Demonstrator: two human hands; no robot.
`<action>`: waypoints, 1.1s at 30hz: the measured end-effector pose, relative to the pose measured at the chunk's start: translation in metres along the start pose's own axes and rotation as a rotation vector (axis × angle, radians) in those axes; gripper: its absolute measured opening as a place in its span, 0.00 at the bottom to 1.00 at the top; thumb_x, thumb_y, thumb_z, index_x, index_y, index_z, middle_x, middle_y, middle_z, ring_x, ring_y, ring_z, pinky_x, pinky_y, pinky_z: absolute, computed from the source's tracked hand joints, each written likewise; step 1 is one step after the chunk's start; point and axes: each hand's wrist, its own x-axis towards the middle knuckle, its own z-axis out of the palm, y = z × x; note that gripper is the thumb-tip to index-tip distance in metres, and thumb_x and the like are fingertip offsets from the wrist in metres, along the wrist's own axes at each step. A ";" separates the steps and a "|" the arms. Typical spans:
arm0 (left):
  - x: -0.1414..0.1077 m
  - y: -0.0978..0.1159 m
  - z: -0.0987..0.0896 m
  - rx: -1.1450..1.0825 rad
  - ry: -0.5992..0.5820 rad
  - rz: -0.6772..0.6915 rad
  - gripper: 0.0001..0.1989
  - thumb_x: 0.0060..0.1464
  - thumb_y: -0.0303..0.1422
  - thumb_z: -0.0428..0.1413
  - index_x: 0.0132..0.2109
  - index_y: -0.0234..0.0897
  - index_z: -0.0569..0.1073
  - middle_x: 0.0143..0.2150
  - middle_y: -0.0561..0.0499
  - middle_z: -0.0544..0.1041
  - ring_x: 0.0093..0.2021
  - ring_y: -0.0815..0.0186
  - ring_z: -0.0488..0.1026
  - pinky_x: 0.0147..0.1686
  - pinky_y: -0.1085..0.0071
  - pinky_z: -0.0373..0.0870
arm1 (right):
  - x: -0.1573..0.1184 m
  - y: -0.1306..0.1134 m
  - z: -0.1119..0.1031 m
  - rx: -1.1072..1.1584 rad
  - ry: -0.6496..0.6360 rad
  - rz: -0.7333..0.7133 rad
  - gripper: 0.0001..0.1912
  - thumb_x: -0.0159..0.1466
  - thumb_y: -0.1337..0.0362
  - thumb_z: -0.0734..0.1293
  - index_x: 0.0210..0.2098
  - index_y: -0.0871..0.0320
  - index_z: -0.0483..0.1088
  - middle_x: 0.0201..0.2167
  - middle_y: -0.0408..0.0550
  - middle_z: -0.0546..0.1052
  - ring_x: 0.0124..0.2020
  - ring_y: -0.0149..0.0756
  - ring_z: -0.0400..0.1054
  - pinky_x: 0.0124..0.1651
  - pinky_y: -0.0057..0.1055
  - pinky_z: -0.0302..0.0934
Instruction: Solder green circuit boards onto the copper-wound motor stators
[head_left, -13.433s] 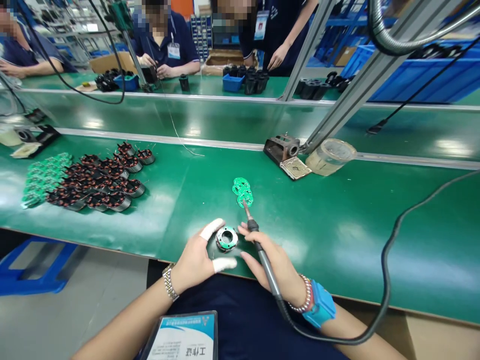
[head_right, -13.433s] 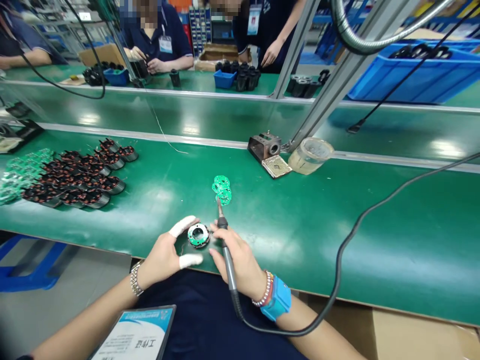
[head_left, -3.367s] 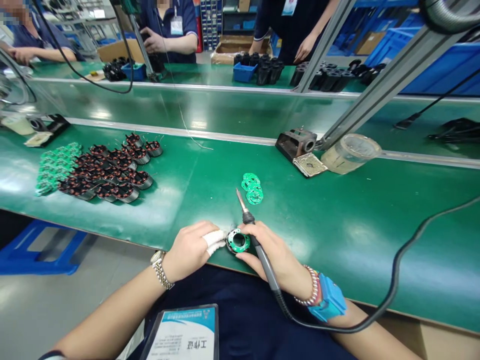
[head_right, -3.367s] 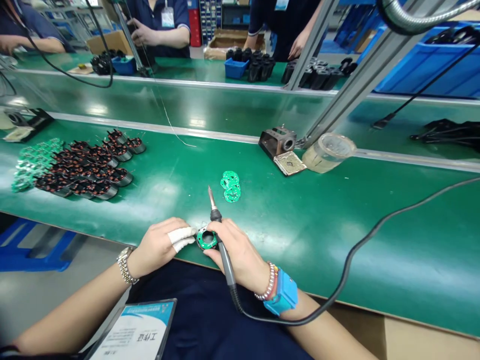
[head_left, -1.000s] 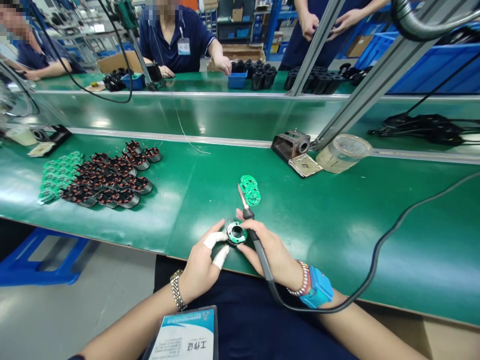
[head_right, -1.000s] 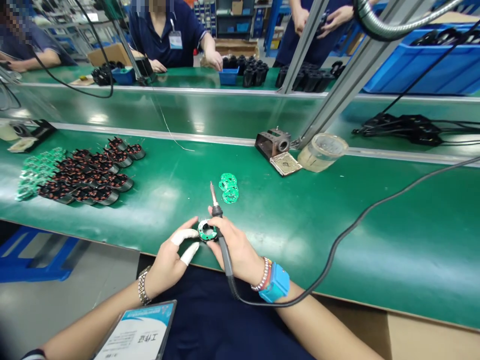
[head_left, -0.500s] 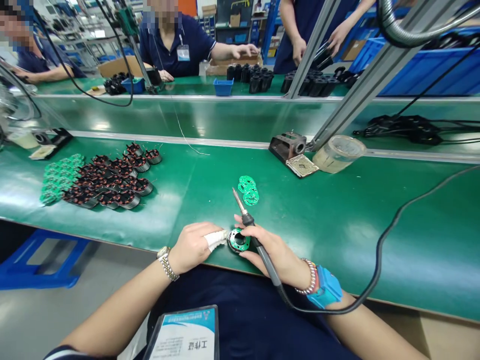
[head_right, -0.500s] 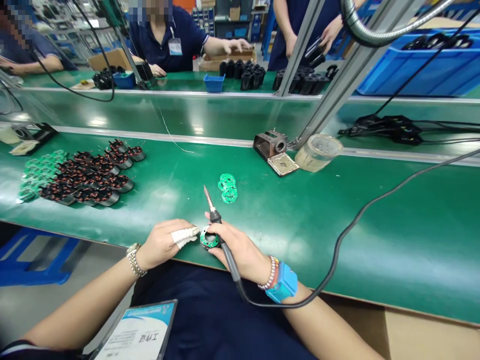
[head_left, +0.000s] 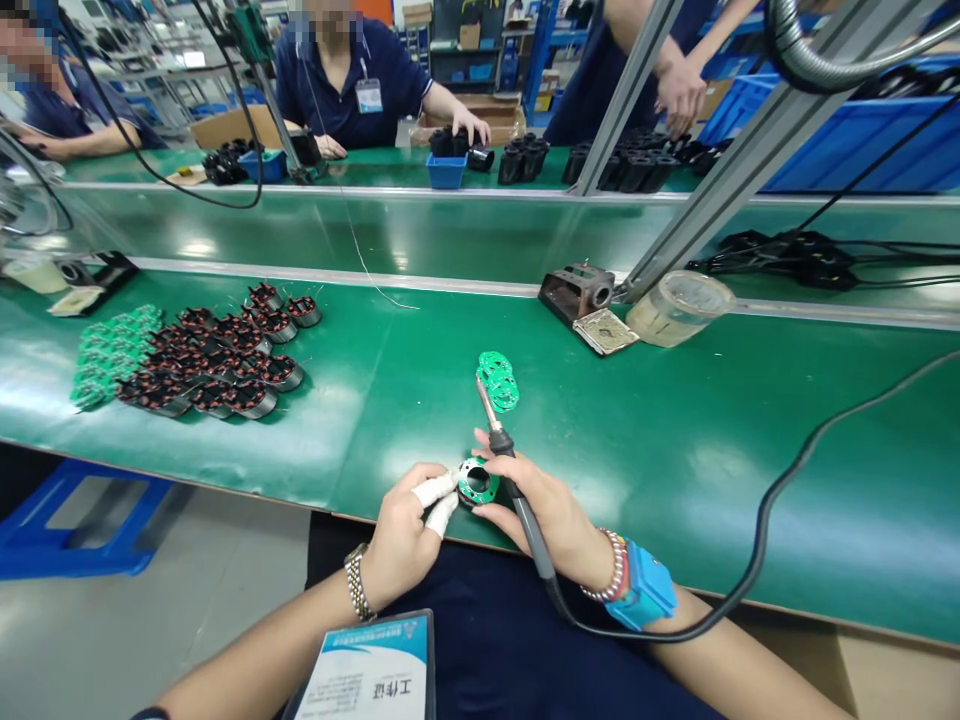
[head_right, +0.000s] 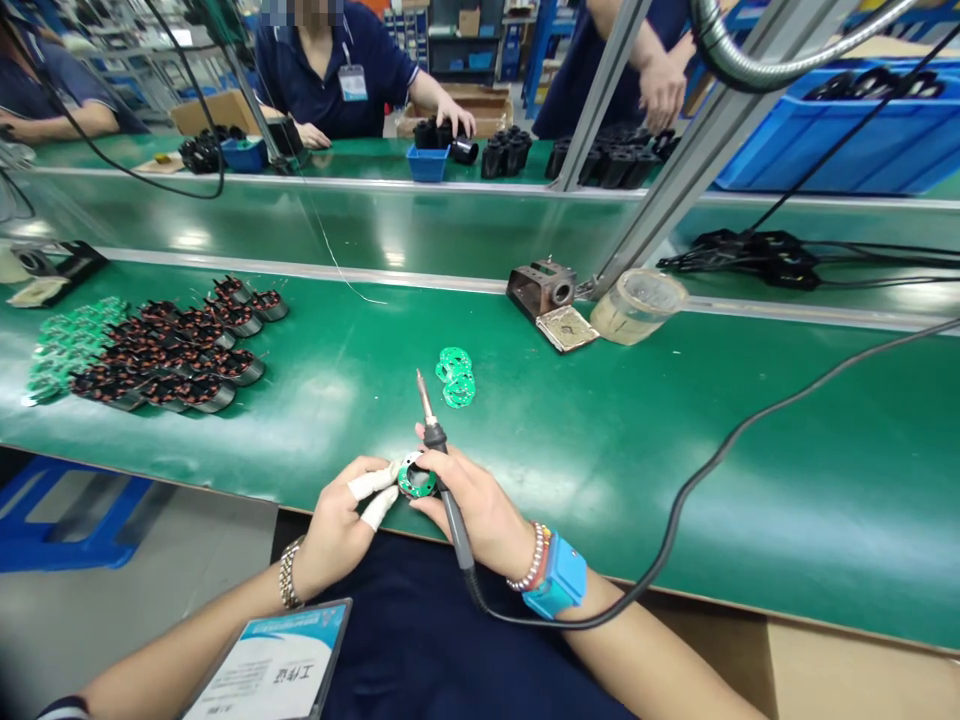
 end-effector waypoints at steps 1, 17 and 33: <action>-0.003 0.002 0.001 -0.007 -0.020 -0.012 0.09 0.53 0.26 0.50 0.43 0.36 0.70 0.38 0.46 0.73 0.37 0.64 0.73 0.38 0.68 0.72 | 0.000 0.000 0.002 -0.006 0.007 0.002 0.19 0.60 0.69 0.63 0.49 0.56 0.55 0.58 0.61 0.60 0.54 0.40 0.63 0.53 0.36 0.62; 0.111 -0.053 -0.038 0.473 0.108 -0.126 0.32 0.47 0.32 0.59 0.57 0.30 0.56 0.53 0.35 0.68 0.54 0.52 0.66 0.51 0.57 0.64 | 0.049 0.066 -0.026 -0.394 0.156 0.100 0.19 0.58 0.65 0.64 0.48 0.59 0.59 0.47 0.57 0.70 0.45 0.45 0.69 0.45 0.41 0.66; 0.064 -0.093 -0.154 1.073 0.152 -0.348 0.13 0.48 0.29 0.54 0.43 0.33 0.73 0.59 0.38 0.62 0.62 0.42 0.48 0.56 0.41 0.46 | 0.036 0.061 -0.020 -0.268 0.101 -0.059 0.16 0.61 0.66 0.60 0.49 0.56 0.60 0.51 0.57 0.68 0.49 0.43 0.68 0.50 0.41 0.65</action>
